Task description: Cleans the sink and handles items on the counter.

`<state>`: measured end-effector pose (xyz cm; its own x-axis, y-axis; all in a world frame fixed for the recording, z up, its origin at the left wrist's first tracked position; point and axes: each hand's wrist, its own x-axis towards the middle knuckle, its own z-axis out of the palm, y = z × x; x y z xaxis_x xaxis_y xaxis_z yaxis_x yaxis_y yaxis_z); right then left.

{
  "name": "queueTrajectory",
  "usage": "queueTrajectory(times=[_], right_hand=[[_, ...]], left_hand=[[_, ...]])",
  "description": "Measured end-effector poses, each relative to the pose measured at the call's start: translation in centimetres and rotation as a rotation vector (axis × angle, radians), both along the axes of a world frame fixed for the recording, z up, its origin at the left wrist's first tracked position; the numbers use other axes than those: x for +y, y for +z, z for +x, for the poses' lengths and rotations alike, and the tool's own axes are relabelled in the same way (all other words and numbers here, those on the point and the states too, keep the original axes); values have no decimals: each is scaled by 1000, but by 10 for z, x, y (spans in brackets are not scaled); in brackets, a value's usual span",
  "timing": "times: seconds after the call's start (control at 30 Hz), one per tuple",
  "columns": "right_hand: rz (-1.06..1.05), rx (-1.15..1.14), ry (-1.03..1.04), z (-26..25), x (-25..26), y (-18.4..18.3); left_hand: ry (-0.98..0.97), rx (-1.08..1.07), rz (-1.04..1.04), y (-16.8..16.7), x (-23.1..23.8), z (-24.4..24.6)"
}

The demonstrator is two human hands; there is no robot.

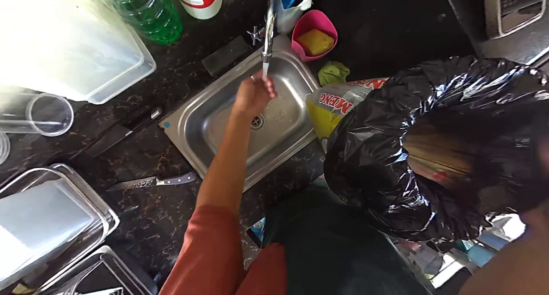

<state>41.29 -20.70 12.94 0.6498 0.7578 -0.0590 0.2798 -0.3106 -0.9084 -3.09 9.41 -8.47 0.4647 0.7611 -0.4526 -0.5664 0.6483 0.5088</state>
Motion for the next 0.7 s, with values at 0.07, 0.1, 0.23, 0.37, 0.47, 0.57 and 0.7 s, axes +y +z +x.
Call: queueTrajectory(times=[0.07,0.1,0.23,0.37,0.47,0.57,0.7], right_hand=[[-17,16,-58,-18,13,7],[-22,38,-74,-19,13,6],[-11,41,-75,-17,13,1],[-11,41,-110,-26,24,4],[5,24,-101,-27,23,9],[4,-44,-26,-31,20,18],[-103,-106,0,-35,9,33]], left_hand=[[-224,217,220,27,-11,-34],[-337,342,310,37,-20,-55],[-806,1042,387,13,-65,-116],[-658,1309,538,-25,-76,-123],[-497,1248,548,-16,-46,-87],[-443,1245,588,-6,-10,-44],[-258,1337,582,21,41,-14]])
